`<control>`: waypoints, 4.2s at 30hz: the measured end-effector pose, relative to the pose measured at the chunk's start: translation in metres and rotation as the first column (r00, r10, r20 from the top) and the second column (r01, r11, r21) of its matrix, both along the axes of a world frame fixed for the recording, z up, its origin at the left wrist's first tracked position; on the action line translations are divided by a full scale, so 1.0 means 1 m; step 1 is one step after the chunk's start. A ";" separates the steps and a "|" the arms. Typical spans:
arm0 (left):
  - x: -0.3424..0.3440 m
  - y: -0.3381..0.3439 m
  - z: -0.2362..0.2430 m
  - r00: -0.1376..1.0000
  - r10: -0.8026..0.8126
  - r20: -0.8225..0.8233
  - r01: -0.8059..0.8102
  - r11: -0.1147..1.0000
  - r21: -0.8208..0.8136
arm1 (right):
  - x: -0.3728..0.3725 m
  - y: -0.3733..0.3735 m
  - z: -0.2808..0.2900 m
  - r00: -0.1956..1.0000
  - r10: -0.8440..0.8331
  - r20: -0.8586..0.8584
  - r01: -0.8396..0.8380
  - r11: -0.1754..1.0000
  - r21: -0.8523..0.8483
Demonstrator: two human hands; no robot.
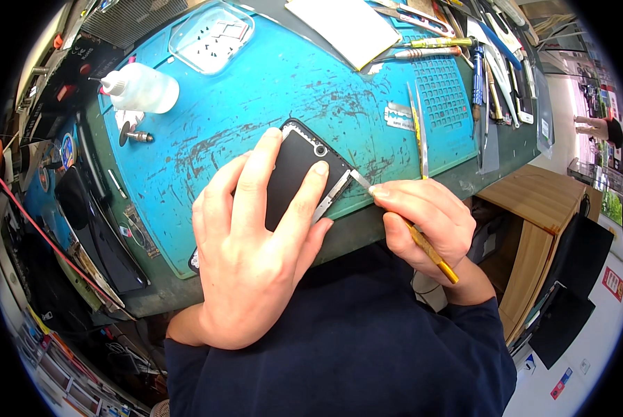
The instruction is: The person uses a screwdriver to remove screws from the back of a smartphone. They then use a yellow pry tool to separate the back cover from the frame. Finally, the person removes the back cover and places a new screen assembly onto the phone's internal components.
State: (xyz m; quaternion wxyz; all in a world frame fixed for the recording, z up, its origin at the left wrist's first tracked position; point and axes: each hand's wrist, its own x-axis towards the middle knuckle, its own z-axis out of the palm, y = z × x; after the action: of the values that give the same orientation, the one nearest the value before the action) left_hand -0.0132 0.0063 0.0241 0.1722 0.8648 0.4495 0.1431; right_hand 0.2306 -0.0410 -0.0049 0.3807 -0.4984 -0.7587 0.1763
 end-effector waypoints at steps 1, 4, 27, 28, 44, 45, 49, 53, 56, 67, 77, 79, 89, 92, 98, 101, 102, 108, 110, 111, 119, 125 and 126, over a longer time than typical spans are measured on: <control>0.000 0.000 0.000 1.000 0.000 -0.001 0.000 1.000 -0.001 | 0.000 -0.001 0.000 1.000 -0.002 0.001 0.002 1.000 0.004; 0.000 0.000 0.001 1.000 -0.001 -0.004 0.001 1.000 -0.004 | 0.000 0.000 0.000 1.000 0.000 -0.004 0.000 1.000 0.008; 0.000 0.000 0.001 1.000 -0.006 -0.017 0.006 1.000 -0.003 | -0.003 0.006 -0.005 1.000 0.004 0.011 -0.005 0.999 0.051; 0.000 0.000 0.001 1.000 -0.008 -0.015 0.008 1.000 -0.004 | -0.001 0.005 -0.004 1.000 0.012 0.014 -0.012 0.999 0.043; -0.001 0.001 0.001 1.000 -0.006 0.004 0.006 1.000 -0.012 | -0.023 0.033 0.002 0.992 -0.126 0.031 0.126 0.992 -0.016; -0.001 0.001 0.001 1.000 -0.004 0.006 0.004 1.000 -0.012 | -0.024 0.034 0.004 0.991 -0.128 0.046 0.130 0.991 -0.038; -0.001 0.000 -0.001 1.000 0.001 0.028 -0.001 1.000 -0.001 | -0.027 0.039 0.005 0.993 -0.096 0.074 0.094 0.995 0.031; -0.001 -0.001 -0.002 0.999 0.005 0.032 -0.005 1.000 0.012 | -0.028 0.041 0.007 0.977 -0.075 0.199 0.060 0.995 0.079; -0.001 -0.001 -0.003 0.999 0.004 0.040 -0.004 1.000 0.014 | -0.029 0.042 0.003 0.985 -0.074 0.155 0.070 0.997 0.035; -0.002 -0.002 -0.003 1.000 0.001 0.011 -0.001 1.000 0.031 | 0.004 0.017 0.015 0.983 -0.181 0.008 0.181 0.982 0.059; -0.003 0.001 -0.002 1.000 -0.009 0.015 0.009 1.000 0.017 | -0.002 0.011 -0.007 1.000 0.030 -0.001 -0.030 0.993 0.117; -0.003 0.001 -0.001 1.000 -0.009 0.015 0.009 1.000 0.010 | -0.003 0.012 -0.008 0.999 0.030 0.013 -0.032 0.990 0.137; -0.002 0.001 0.001 1.000 -0.006 0.009 0.006 1.000 -0.010 | -0.003 0.010 -0.011 1.000 0.016 0.010 -0.017 0.991 0.135; -0.001 0.001 0.001 1.000 -0.008 0.008 0.008 1.000 -0.009 | -0.006 0.013 -0.011 0.999 -0.003 0.037 -0.003 0.988 0.155; -0.001 0.001 0.001 1.000 -0.010 0.004 0.010 1.000 -0.007 | -0.005 0.013 -0.013 0.999 0.014 0.052 -0.023 0.985 0.171; -0.001 0.001 0.001 1.000 -0.010 0.005 0.010 1.000 -0.003 | -0.006 0.012 -0.013 0.999 0.011 0.047 -0.019 0.984 0.178; -0.001 0.001 0.001 1.000 -0.010 0.007 0.010 1.000 0.001 | -0.007 0.014 -0.013 0.999 0.008 0.053 -0.018 0.981 0.191; -0.001 0.001 0.001 1.000 -0.009 0.003 0.009 1.000 -0.002 | -0.005 0.014 -0.014 0.998 0.027 0.062 -0.037 0.983 0.182; -0.001 0.001 0.001 1.000 -0.011 0.005 0.011 1.000 -0.003 | -0.006 0.017 -0.013 0.997 0.023 0.068 -0.034 0.983 0.178; -0.001 0.001 0.000 1.000 -0.013 0.006 0.013 1.000 -0.003 | -0.006 0.016 -0.012 0.997 0.023 0.070 -0.035 0.985 0.171; -0.002 0.001 0.002 1.000 -0.013 0.010 0.013 1.000 -0.004 | 0.002 0.012 -0.003 0.989 -0.020 -0.143 0.024 0.999 0.030; -0.008 0.000 0.000 1.000 -0.015 -0.020 0.016 1.000 0.021 | -0.003 0.008 0.014 0.940 0.131 -0.315 -0.182 0.974 -0.137; -0.010 0.001 -0.002 0.999 -0.014 -0.032 0.015 0.999 0.050 | -0.002 0.007 0.015 0.926 0.130 -0.355 -0.219 0.949 -0.225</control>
State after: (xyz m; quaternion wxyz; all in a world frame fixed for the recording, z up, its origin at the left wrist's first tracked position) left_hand -0.0233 0.0068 0.0224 0.1444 0.8742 0.4422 0.1393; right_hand 0.2285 -0.0343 0.0103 0.4182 -0.4367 -0.6945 0.3900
